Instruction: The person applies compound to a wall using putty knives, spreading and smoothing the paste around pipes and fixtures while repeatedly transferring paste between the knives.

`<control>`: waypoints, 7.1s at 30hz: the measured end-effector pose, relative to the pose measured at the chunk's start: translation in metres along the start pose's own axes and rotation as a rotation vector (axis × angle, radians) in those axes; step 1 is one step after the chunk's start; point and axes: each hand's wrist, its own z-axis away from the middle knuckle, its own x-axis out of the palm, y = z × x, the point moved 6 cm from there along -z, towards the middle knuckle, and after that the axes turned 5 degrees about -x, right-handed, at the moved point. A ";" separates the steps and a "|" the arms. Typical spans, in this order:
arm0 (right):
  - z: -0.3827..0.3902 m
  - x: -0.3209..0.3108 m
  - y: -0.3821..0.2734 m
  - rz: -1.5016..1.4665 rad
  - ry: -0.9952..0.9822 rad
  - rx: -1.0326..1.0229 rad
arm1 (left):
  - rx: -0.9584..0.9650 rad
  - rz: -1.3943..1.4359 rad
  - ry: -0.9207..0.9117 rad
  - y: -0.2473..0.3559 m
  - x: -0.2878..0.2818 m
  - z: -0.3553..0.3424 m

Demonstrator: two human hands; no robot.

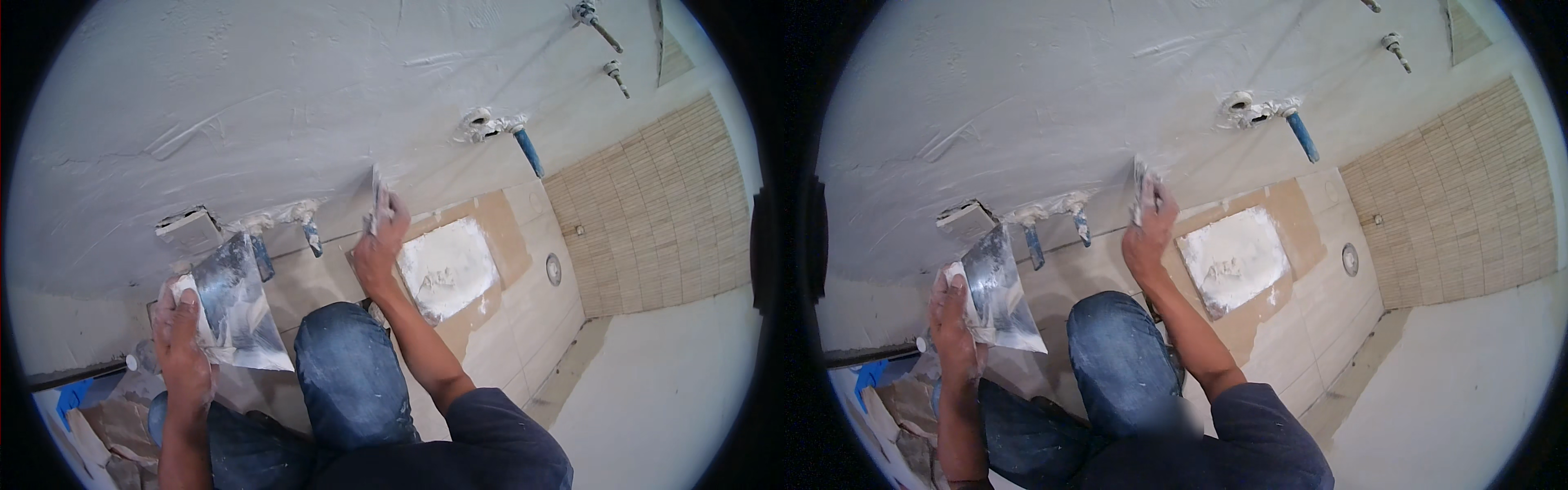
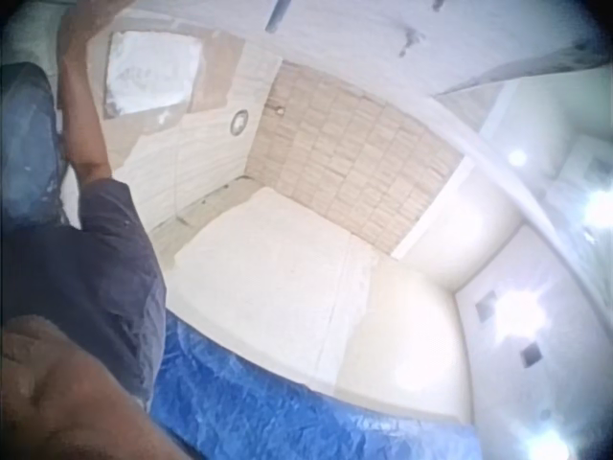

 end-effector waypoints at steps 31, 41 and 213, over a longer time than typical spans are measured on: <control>-0.067 -0.054 0.032 0.254 0.325 -0.121 | 0.020 0.011 0.018 0.003 -0.006 0.001; 0.003 -0.009 0.020 0.196 -0.044 -0.111 | 0.018 -0.029 0.045 -0.003 -0.009 -0.001; -0.004 -0.118 -0.131 -1.857 -0.209 1.047 | 2.075 -1.684 1.139 0.313 -0.052 0.032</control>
